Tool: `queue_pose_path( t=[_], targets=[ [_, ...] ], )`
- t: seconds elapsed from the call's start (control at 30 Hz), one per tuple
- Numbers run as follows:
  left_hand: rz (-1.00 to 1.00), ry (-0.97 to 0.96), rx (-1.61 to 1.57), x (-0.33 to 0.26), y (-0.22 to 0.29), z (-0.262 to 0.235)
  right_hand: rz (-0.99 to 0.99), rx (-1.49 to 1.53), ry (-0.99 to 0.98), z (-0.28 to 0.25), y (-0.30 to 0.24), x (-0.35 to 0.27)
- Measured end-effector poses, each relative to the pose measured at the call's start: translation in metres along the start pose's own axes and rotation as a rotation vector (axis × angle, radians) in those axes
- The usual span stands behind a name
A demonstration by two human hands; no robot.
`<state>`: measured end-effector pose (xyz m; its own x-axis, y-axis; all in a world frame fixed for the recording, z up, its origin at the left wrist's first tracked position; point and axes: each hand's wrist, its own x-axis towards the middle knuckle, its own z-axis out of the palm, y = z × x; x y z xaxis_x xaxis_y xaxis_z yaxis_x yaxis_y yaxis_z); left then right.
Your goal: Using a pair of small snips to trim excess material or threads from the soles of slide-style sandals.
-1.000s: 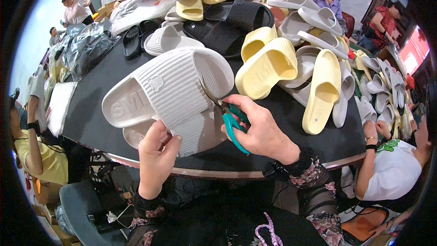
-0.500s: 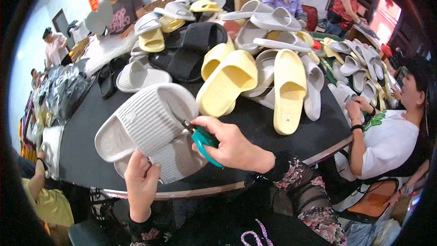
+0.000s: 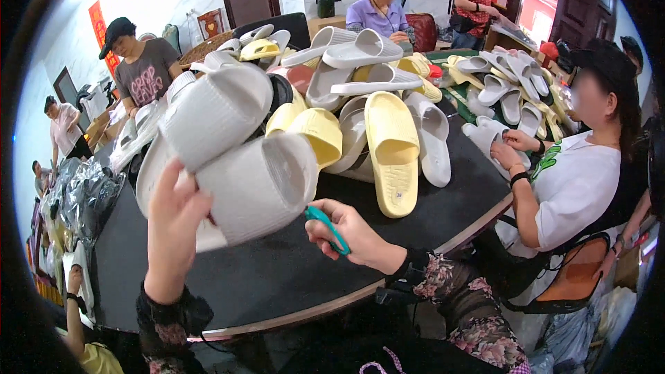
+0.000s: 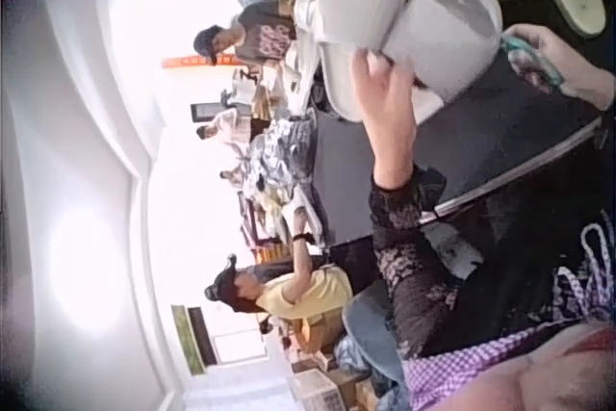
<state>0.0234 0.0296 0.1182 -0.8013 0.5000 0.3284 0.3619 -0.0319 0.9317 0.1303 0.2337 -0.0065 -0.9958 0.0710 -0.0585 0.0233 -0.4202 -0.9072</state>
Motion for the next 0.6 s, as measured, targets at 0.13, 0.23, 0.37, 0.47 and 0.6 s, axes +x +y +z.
queue_pose_path(
  t=[0.13, 0.23, 0.37, 0.47, 0.6],
  targets=[
    [0.107, -0.109, -0.083, 0.066, 0.018, 0.037, 0.126, -0.124, -0.152, -0.002, 0.01, 0.001],
    [0.186, -0.192, -0.166, 0.123, 0.021, 0.076, 0.218, -0.273, -0.223, 0.003, 0.009, 0.004],
    [0.13, -0.32, 0.018, 0.18, 0.006, 0.135, 0.236, -0.195, -0.276, -0.005, 0.016, 0.007],
    [-0.014, -0.224, 0.468, 0.191, -0.009, 0.15, 0.252, -0.245, -0.336, -0.002, 0.016, 0.009],
    [0.222, -0.271, 0.478, 0.191, -0.051, 0.155, 0.266, -0.263, -0.326, -0.001, 0.014, 0.008]
  ],
)
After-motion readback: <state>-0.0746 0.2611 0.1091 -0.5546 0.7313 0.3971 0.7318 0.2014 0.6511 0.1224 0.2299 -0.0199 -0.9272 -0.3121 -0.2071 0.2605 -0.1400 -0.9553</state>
